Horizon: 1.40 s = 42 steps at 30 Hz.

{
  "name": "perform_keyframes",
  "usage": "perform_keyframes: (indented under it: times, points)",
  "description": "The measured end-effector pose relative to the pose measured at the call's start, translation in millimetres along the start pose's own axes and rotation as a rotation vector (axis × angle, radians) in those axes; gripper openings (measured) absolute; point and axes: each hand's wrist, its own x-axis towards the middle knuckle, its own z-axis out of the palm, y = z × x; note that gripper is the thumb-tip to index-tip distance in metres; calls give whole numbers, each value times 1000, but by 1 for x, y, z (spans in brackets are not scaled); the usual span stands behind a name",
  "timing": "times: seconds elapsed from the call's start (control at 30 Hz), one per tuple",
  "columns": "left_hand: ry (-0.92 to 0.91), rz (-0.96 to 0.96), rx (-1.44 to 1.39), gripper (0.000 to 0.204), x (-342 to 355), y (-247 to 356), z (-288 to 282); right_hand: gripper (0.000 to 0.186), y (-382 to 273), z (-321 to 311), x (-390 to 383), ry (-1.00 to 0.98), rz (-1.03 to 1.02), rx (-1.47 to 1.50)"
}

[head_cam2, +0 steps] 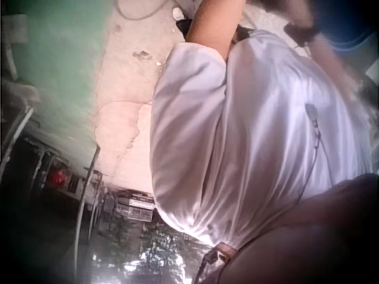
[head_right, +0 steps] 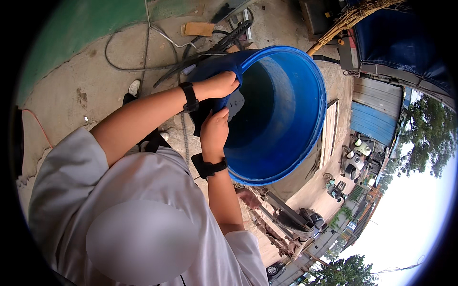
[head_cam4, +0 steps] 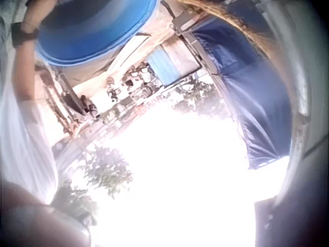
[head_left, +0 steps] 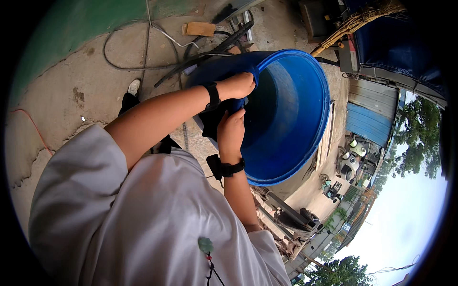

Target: The person wipes the exterior of a blue barrel, a metal pole, and a red lifting tool using a blue cloth.

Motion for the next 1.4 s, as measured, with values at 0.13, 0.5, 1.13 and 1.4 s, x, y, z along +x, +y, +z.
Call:
perform_keyframes:
  times: [0.13, 0.5, 1.13, 1.4]
  points:
    - [-52, 164, 126, 36, 66, -4, -17, 30, -11, 11, 63, 66, 108, 62]
    - [-389, 238, 253, 38, 167, 16, -27, 30, -8, 14, 177, 59, 379, 92]
    - [-201, 319, 376, 43, 121, 1, -25, 27, -23, 19, 100, 105, 348, -84]
    - [83, 115, 170, 40, 3, -8, 0, 38, 7, 13, -21, 95, 87, -57]
